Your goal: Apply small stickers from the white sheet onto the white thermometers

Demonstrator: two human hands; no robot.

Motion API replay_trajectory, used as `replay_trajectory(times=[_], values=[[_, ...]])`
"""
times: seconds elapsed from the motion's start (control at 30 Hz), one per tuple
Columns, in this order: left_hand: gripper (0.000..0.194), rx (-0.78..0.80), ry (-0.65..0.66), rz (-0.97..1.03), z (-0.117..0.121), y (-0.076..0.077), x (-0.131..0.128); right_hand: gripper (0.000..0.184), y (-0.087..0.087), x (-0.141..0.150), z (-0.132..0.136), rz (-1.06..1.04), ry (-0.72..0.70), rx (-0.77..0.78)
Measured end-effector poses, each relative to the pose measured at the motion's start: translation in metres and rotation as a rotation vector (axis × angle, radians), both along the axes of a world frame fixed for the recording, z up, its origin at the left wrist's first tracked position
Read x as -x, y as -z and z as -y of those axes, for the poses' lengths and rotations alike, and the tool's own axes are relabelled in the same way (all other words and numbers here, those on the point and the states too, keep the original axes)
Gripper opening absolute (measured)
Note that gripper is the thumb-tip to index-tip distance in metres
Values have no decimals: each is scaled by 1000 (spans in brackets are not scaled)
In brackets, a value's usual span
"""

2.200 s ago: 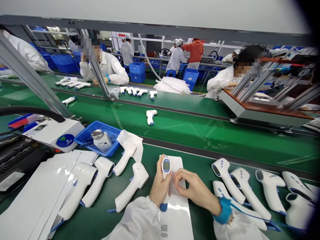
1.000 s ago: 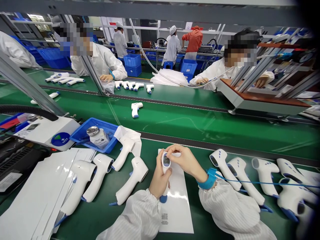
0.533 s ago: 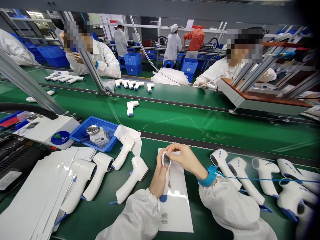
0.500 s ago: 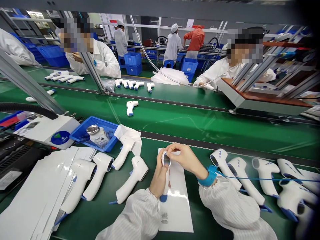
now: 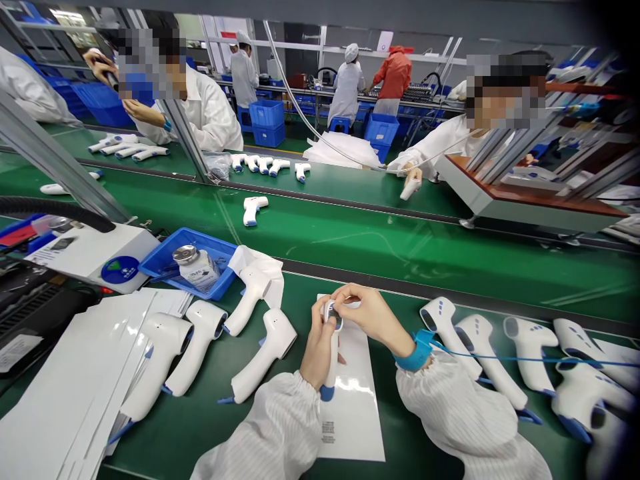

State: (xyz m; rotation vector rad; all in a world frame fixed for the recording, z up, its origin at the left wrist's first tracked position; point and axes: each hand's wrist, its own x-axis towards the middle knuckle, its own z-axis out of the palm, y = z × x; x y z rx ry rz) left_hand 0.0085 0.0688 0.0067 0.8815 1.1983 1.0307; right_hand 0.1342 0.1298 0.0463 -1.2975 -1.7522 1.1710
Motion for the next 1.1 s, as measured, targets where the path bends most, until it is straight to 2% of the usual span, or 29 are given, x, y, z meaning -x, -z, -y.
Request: replay_trajectory(times=[0.1,0.17,0.23,0.33,0.43,0.57,0.7,0.8,0.93,1.1], values=[[37,45,-27,29,-6,-5,-2,6,1,-3,0,-33,11,26],[34,60,-26,34,-7,-7,-2,13,4,-5,0,-129,36,82],[35,66,-21,47,-5,-10,-2,19,6,-6,3,-217,65,131],[38,38,-7,55,0,-16,-1,22,7,-5,13,-217,46,147],[42,25,49,98,5,-24,2,24,3,-3,24,-150,40,20],[55,-9,111,198,12,-35,6,9,-6,-1,31,-80,109,-221],[72,-51,122,157,17,-44,8,15,-15,2,33,-48,143,-298],[76,-79,94,105,19,-48,9,9,-23,4,37,-73,99,-216],[78,-120,110,74,20,-50,12,36,-31,5,44,-104,-14,-55],[76,-125,126,171,23,-50,13,47,-37,1,49,-110,-92,18]])
